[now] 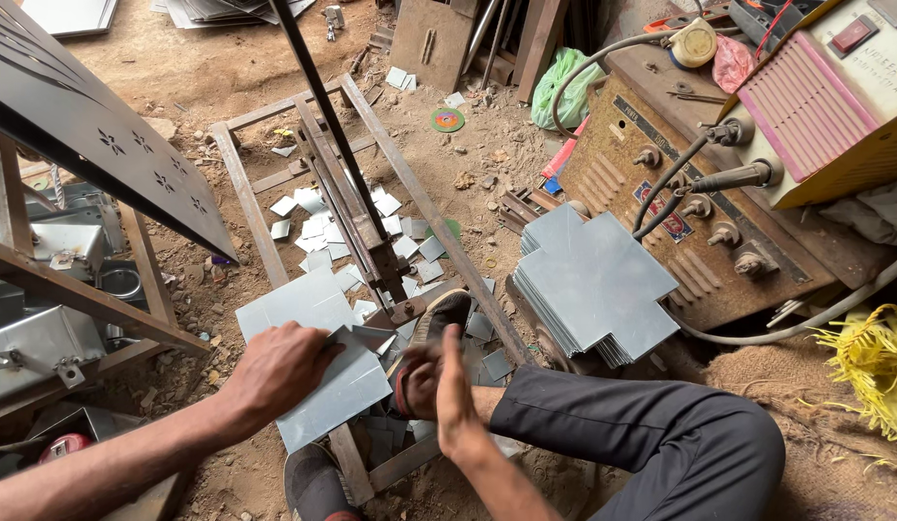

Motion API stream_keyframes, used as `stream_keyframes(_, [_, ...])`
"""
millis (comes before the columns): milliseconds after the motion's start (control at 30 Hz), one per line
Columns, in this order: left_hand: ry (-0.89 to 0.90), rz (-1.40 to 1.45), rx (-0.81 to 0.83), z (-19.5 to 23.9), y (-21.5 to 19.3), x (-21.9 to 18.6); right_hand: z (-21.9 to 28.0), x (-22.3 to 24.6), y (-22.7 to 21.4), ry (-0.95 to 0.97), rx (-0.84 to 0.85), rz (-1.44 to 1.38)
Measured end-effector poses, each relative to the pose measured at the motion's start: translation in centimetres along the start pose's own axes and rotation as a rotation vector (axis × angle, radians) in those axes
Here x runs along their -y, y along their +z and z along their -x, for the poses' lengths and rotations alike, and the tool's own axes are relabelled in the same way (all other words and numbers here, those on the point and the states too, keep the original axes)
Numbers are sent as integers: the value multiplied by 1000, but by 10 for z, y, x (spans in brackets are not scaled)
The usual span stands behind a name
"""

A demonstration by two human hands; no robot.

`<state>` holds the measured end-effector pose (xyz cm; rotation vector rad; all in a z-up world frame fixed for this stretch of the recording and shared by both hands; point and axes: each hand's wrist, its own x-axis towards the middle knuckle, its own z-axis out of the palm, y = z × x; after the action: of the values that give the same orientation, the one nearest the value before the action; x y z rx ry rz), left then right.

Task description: The person aligns metal sheets with a lever shear and pulls the handle down to cut them, handling the items one at a time and placing the processed pieces in a stack.

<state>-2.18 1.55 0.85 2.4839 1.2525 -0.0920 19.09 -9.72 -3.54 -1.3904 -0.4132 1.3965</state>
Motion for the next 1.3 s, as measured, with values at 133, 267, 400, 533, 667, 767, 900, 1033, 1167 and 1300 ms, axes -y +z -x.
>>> stream_keyframes(133, [-24, -188, 89, 1, 18, 10, 8, 4, 4, 381, 365, -339])
stream_keyframes(267, [216, -359, -11, -2, 45, 17, 5, -5, 7, 369, 325, -427])
stream_keyframes(400, [381, -460, -58, -1, 55, 20, -6, -25, 2, 436, 249, -502])
stream_keyframes(533, [393, -429, -85, 1, 65, 30, -6, -30, -1, 468, 223, -486])
stream_keyframes(667, [393, -343, -178, 10, 79, 37, 5, -30, 11, 413, 237, -411])
stream_keyframes(767, [464, -308, -54, 10, 58, 28, 16, -31, 16, 380, 188, -280])
stream_keyframes(900, [509, -555, 629, -3, -13, 17, 23, -36, 19, 214, 217, -20])
stream_keyframes(1033, [625, -647, 492, -11, -59, 16, 31, -34, 29, 157, 254, 43])
stream_keyframes(1167, [1041, -958, -54, -11, -80, 0, 40, -23, 27, 55, 324, 106])
stream_keyframes(1300, [1217, -1130, -157, -7, -81, -29, 38, -18, 27, -48, 376, 367])
